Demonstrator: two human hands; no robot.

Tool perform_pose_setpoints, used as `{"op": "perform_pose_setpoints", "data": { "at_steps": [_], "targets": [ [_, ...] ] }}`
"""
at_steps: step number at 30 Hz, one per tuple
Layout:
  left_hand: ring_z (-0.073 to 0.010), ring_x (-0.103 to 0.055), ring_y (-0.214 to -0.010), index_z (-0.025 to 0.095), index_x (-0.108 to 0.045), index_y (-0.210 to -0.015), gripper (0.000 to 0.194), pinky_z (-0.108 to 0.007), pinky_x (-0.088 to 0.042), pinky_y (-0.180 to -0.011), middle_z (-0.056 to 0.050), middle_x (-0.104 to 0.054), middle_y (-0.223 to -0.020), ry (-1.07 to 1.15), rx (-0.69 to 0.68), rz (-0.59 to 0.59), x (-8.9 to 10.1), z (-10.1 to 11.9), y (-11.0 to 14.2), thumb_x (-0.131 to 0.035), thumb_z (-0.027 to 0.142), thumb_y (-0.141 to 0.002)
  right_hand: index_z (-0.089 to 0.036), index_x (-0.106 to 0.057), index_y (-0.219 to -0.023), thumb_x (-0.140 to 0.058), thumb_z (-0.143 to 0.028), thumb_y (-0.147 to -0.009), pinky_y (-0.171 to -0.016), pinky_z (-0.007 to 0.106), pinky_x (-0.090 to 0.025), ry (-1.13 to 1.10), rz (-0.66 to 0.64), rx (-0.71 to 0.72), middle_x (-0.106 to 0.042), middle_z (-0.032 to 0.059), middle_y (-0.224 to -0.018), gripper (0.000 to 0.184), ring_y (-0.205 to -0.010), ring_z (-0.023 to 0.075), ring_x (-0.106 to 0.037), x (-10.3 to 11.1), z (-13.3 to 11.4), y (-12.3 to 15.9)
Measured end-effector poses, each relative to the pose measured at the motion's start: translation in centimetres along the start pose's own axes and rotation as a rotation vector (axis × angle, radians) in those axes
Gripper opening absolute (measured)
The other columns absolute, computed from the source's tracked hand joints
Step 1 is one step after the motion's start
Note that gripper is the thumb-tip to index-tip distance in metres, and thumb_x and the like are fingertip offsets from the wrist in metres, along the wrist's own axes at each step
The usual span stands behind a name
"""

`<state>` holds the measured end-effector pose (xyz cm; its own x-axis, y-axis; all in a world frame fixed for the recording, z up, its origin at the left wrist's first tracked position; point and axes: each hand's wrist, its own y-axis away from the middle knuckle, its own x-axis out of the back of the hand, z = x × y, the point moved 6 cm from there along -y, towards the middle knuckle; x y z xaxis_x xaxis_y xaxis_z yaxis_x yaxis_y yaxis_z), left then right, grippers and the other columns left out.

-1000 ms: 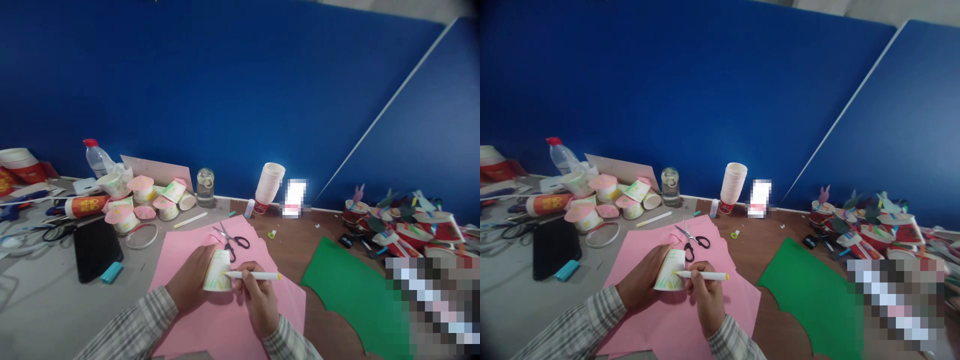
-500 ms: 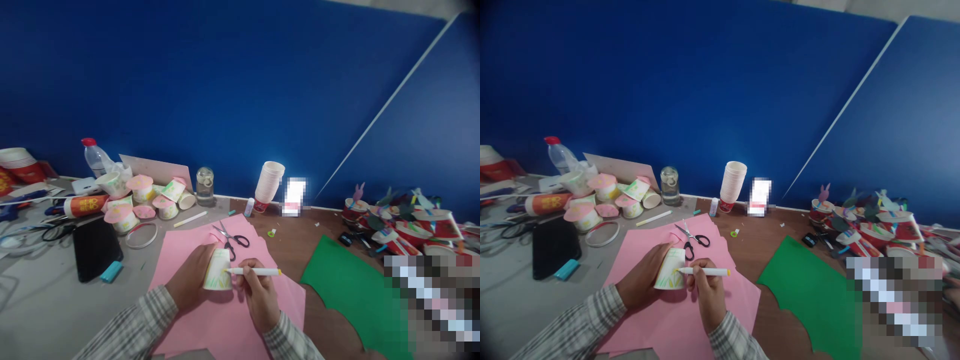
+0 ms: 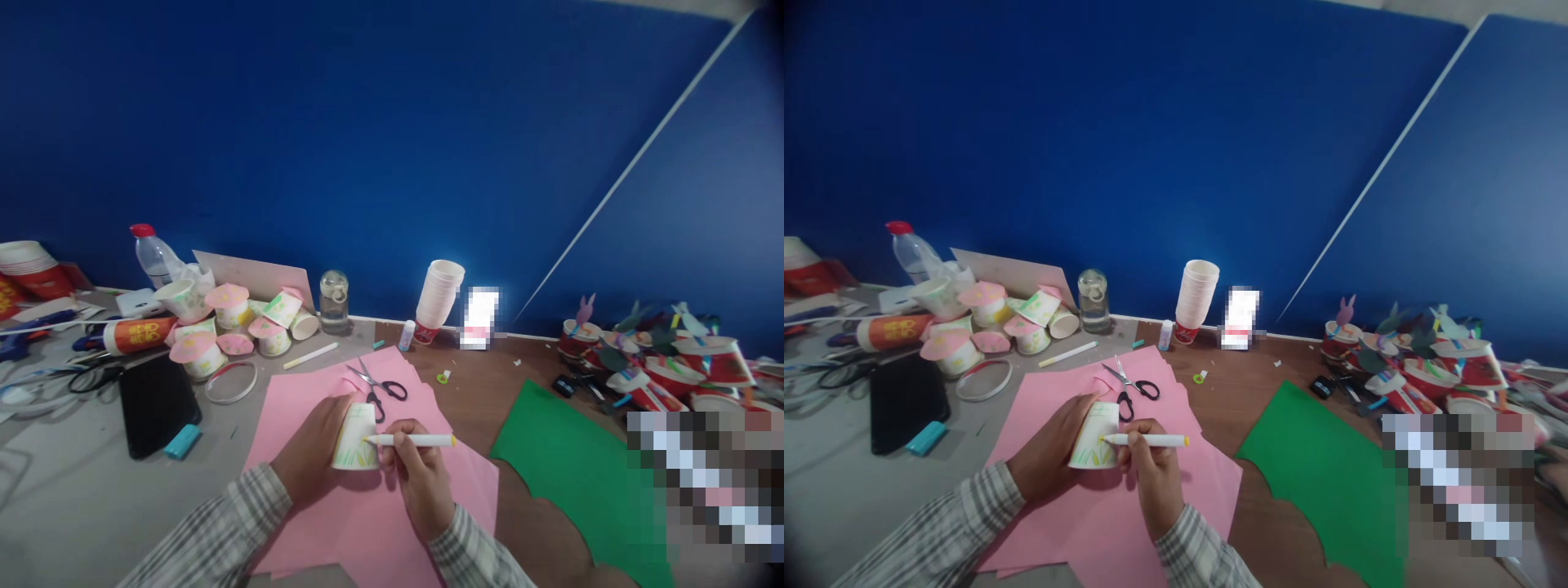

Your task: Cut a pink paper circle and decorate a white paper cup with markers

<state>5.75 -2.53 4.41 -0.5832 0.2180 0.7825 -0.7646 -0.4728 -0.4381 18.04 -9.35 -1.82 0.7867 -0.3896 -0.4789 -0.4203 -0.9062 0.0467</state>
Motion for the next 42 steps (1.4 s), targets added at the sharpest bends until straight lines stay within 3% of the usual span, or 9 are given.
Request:
{"op": "perform_pose_setpoints", "data": {
  "at_steps": [15,22,42],
  "targets": [
    [-0.0317,-0.054,-0.099,0.025,-0.034,-0.120,0.054,-0.050,-0.050,-0.082,-0.011,-0.058,-0.109,0.028,0.005,0.017,-0.01,-0.14,0.11,-0.060,0.027,-0.073,-0.018,-0.061,-0.068,-0.062,-0.034,-0.069,-0.026,0.017,-0.035,0.039,0.002,0.005,-0.059,-0.0032,-0.042,0.016,-0.034,0.0127,-0.046,0.07,-0.10,0.05],
    [-0.0286,-0.055,-0.097,0.025,-0.034,-0.120,0.061,-0.046,-0.050,-0.085,-0.008,-0.060,-0.107,0.089,0.065,0.041,0.01,-0.35,0.07,-0.066,0.031,-0.069,-0.017,-0.062,-0.065,-0.066,-0.035,-0.065,-0.028,0.016,-0.035,-0.044,0.072,0.017,-0.059,-0.0021,-0.040,0.018,-0.035,0.0128,-0.047,0.23,-0.63,0.01],
    [-0.0288,-0.056,-0.097,0.027,-0.029,-0.124,0.067,-0.046,-0.050,-0.084,-0.008,-0.061,-0.108,0.082,0.059,0.053,0.05,-0.38,0.20,-0.067,0.032,-0.069,-0.019,-0.063,-0.062,-0.065,-0.034,-0.066,-0.025,0.014,-0.031,-0.024,0.080,-0.011,-0.058,-0.0032,-0.039,0.016,-0.031,0.0109,-0.043,0.60,-0.07,-0.05]
  ]
}}
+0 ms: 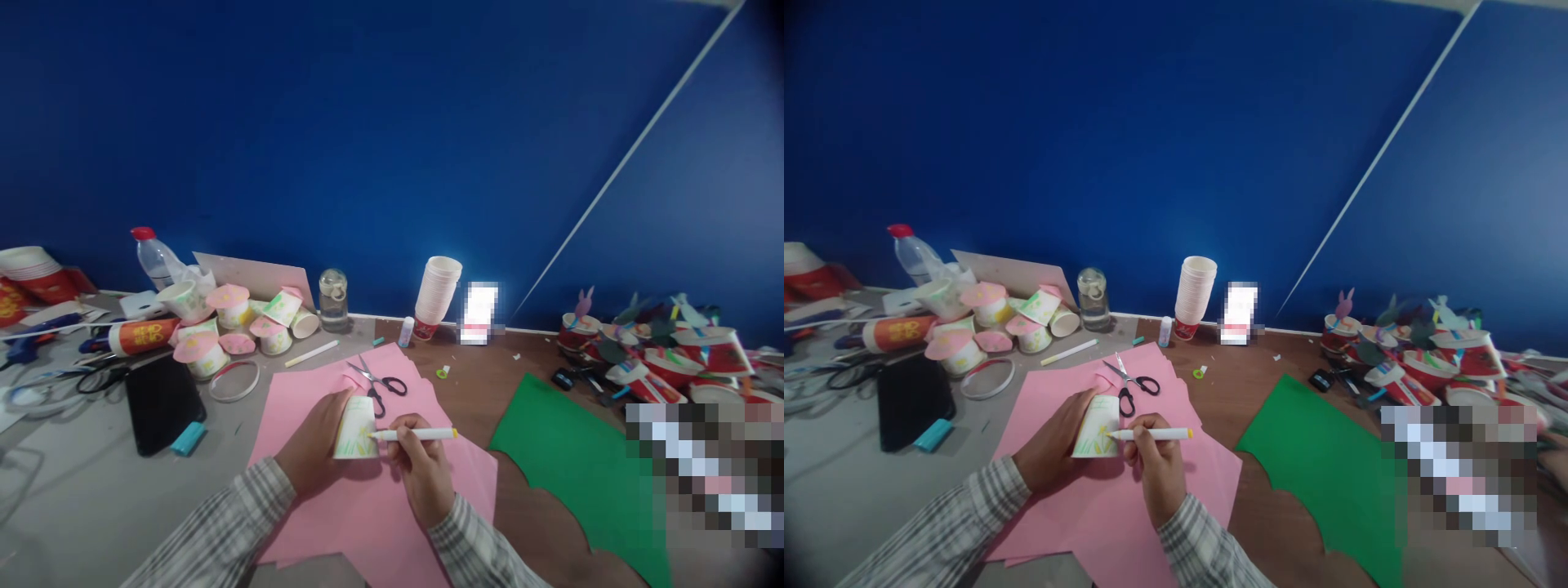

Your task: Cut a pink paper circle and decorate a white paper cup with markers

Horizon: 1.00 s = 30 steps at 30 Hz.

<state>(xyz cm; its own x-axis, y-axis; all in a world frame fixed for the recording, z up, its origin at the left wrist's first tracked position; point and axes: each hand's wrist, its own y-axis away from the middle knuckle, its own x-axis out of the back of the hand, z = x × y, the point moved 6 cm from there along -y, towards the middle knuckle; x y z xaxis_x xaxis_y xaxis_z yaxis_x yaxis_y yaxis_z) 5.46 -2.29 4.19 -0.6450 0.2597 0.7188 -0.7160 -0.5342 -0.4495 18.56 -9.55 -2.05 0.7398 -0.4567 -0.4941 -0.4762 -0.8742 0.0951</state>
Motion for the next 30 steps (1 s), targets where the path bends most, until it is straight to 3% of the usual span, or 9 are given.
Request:
{"op": "perform_pose_setpoints", "data": {
  "at_steps": [14,21,30],
  "targets": [
    [-0.0322,-0.054,-0.101,0.026,-0.027,-0.126,0.069,-0.050,-0.049,-0.085,-0.012,-0.058,-0.114,-0.005,-0.033,-0.041,-0.18,-0.14,-0.09,-0.067,0.032,-0.070,-0.019,-0.063,-0.065,-0.065,-0.036,-0.068,-0.027,0.015,-0.032,-0.004,-0.021,-0.027,-0.059,-0.0027,-0.040,0.017,-0.033,0.0118,-0.044,0.01,0.30,0.05],
    [-0.0328,-0.051,-0.106,0.025,-0.019,-0.130,0.082,-0.051,-0.047,-0.089,-0.012,-0.055,-0.119,-0.010,-0.021,-0.072,-0.48,-0.61,0.19,-0.070,0.036,-0.066,-0.018,-0.063,-0.063,-0.066,-0.035,-0.066,-0.026,0.015,-0.033,-0.017,-0.034,-0.017,-0.058,-0.0025,-0.040,0.017,-0.034,0.0117,-0.044,-0.35,-0.17,0.10],
    [-0.0323,-0.051,-0.106,0.025,-0.019,-0.130,0.075,-0.052,-0.047,-0.089,-0.012,-0.056,-0.118,-0.023,-0.040,-0.053,-0.38,-0.37,0.12,-0.065,0.032,-0.071,-0.018,-0.064,-0.067,-0.064,-0.033,-0.070,-0.029,0.016,-0.036,-0.034,-0.053,-0.003,-0.059,-0.0021,-0.042,0.015,-0.036,0.0125,-0.047,-0.41,-0.19,0.04]
  ]
}}
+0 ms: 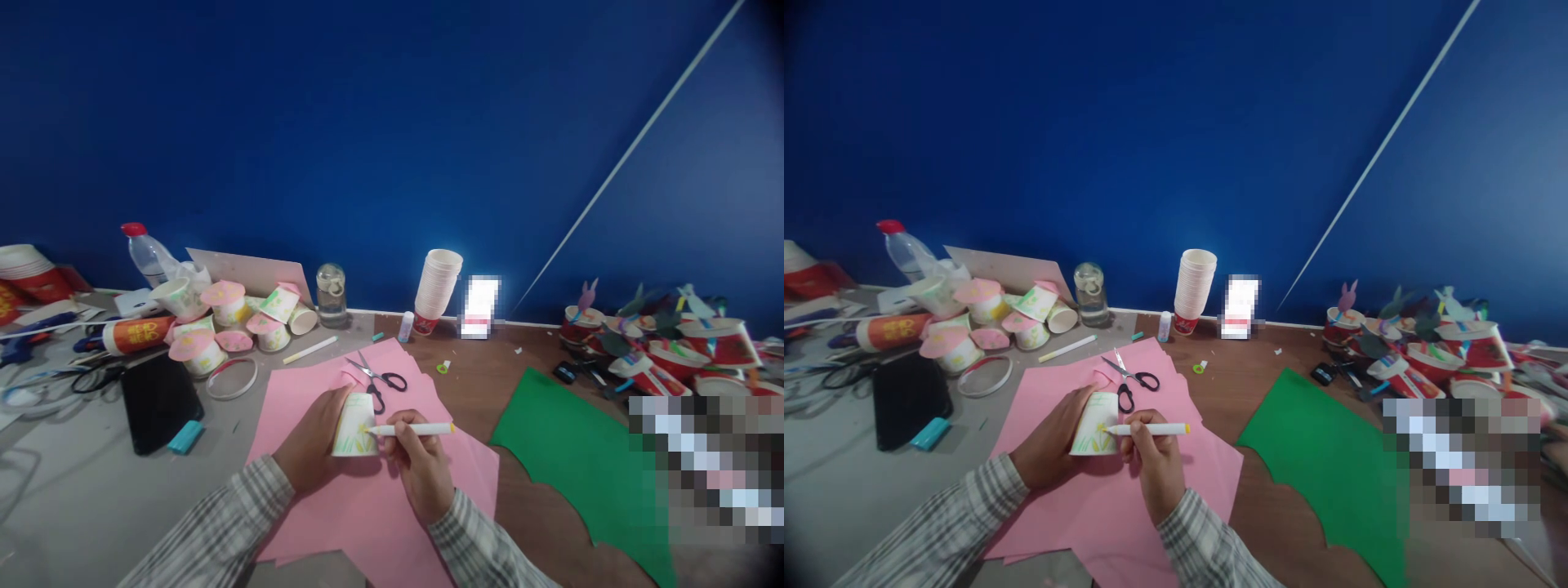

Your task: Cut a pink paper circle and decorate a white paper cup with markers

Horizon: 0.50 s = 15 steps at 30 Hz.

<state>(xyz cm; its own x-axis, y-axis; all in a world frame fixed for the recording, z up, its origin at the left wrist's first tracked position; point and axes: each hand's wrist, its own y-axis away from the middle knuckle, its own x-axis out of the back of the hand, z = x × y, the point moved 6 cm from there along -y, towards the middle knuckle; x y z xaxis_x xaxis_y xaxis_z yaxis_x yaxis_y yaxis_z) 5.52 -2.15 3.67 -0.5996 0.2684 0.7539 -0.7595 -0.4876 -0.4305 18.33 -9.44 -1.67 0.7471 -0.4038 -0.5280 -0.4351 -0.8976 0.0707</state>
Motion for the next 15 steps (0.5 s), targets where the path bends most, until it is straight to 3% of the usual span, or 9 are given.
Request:
{"op": "perform_pose_setpoints", "data": {
  "at_steps": [7,11,15],
  "targets": [
    [-0.0321,-0.052,-0.104,0.026,-0.026,-0.127,0.071,-0.050,-0.048,-0.089,-0.011,-0.057,-0.115,-0.014,-0.017,0.010,0.24,0.43,-0.23,-0.067,0.034,-0.070,-0.019,-0.063,-0.064,-0.066,-0.035,-0.067,-0.026,0.015,-0.031,-0.013,0.013,-0.036,-0.059,-0.0030,-0.039,0.017,-0.031,0.0106,-0.042,0.12,0.38,-0.05],
    [-0.0309,-0.051,-0.105,0.026,-0.026,-0.127,0.070,-0.047,-0.049,-0.087,-0.010,-0.057,-0.116,-0.014,-0.014,0.003,0.22,0.44,-0.27,-0.066,0.034,-0.070,-0.019,-0.063,-0.066,-0.065,-0.035,-0.067,-0.028,0.016,-0.034,-0.010,0.020,-0.021,-0.060,-0.0021,-0.041,0.016,-0.035,0.0125,-0.047,0.20,0.29,0.02],
    [-0.0304,-0.052,-0.104,0.027,-0.032,-0.123,0.064,-0.045,-0.050,-0.086,-0.009,-0.057,-0.115,0.008,0.001,0.002,0.37,0.62,-0.48,-0.067,0.034,-0.070,-0.019,-0.063,-0.063,-0.065,-0.037,-0.067,-0.026,0.015,-0.031,0.011,0.018,-0.048,-0.058,-0.0035,-0.039,0.019,-0.030,0.0098,-0.040,0.30,0.45,0.04]
  ]
}}
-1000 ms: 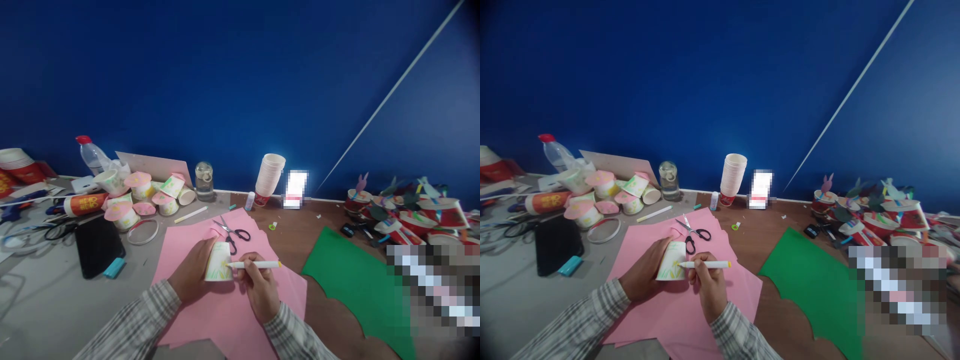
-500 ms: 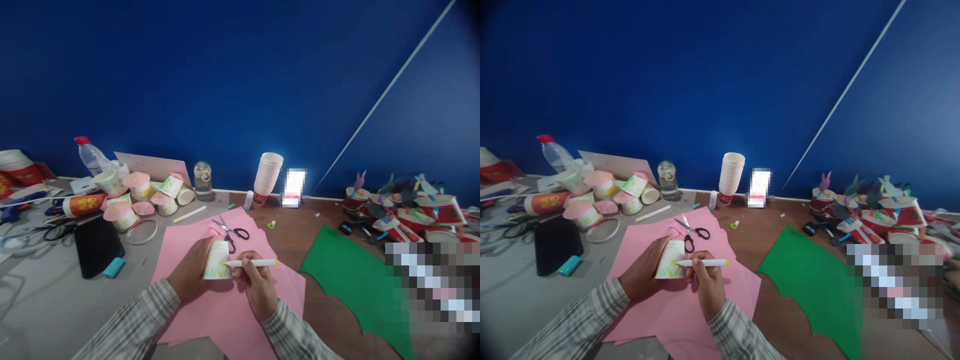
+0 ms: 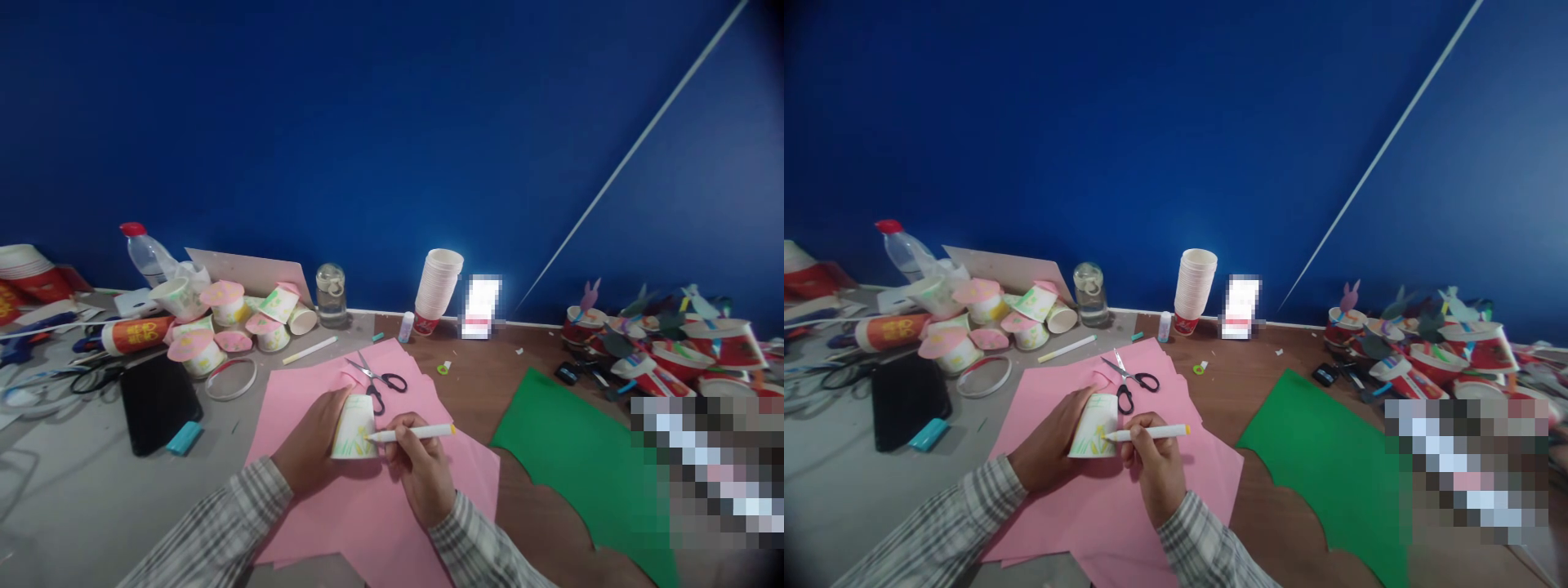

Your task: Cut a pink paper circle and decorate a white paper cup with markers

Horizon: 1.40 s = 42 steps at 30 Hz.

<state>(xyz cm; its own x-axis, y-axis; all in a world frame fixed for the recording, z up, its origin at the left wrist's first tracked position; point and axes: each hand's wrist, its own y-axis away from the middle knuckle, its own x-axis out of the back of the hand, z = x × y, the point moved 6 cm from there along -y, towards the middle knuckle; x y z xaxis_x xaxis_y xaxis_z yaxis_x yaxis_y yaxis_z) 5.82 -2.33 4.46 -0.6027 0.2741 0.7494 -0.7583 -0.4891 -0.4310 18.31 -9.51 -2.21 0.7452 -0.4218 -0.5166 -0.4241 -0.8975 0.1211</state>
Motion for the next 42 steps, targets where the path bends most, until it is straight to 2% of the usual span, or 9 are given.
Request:
{"op": "perform_pose_setpoints", "data": {
  "at_steps": [5,12,30,42],
  "targets": [
    [-0.0295,-0.057,-0.094,0.028,-0.040,-0.116,0.055,-0.046,-0.051,-0.082,-0.006,-0.062,-0.105,0.036,0.043,-0.001,0.20,0.20,-0.22,-0.068,0.035,-0.069,-0.019,-0.063,-0.065,-0.066,-0.037,-0.066,-0.026,0.015,-0.031,-0.018,0.017,0.003,-0.059,-0.0027,-0.040,0.019,-0.032,0.0116,-0.044,0.12,0.04,-0.05],
    [-0.0313,-0.054,-0.101,0.026,-0.030,-0.124,0.067,-0.047,-0.050,-0.084,-0.010,-0.059,-0.112,-0.010,-0.010,0.009,0.07,0.15,0.06,-0.067,0.035,-0.070,-0.019,-0.063,-0.066,-0.066,-0.036,-0.067,-0.027,0.015,-0.032,-0.030,-0.002,-0.002,-0.059,-0.0030,-0.041,0.018,-0.033,0.0114,-0.045,-0.11,0.10,-0.01],
    [-0.0309,-0.055,-0.098,0.027,-0.029,-0.125,0.069,-0.047,-0.050,-0.084,-0.009,-0.060,-0.110,0.005,0.001,0.003,0.03,0.01,0.04,-0.068,0.035,-0.068,-0.018,-0.063,-0.064,-0.066,-0.037,-0.065,-0.027,0.016,-0.031,-0.007,0.015,-0.002,-0.059,-0.0029,-0.039,0.019,-0.032,0.0110,-0.042,-0.06,-0.03,0.08],
    [-0.0282,-0.057,-0.093,0.027,-0.034,-0.121,0.061,-0.045,-0.050,-0.083,-0.007,-0.061,-0.103,0.053,0.047,-0.024,0.05,0.20,-0.15,-0.067,0.034,-0.069,-0.019,-0.063,-0.064,-0.066,-0.036,-0.066,-0.027,0.016,-0.031,-0.018,0.013,-0.005,-0.059,-0.0031,-0.039,0.018,-0.032,0.0112,-0.042,0.15,0.08,0.02]
  ]
}}
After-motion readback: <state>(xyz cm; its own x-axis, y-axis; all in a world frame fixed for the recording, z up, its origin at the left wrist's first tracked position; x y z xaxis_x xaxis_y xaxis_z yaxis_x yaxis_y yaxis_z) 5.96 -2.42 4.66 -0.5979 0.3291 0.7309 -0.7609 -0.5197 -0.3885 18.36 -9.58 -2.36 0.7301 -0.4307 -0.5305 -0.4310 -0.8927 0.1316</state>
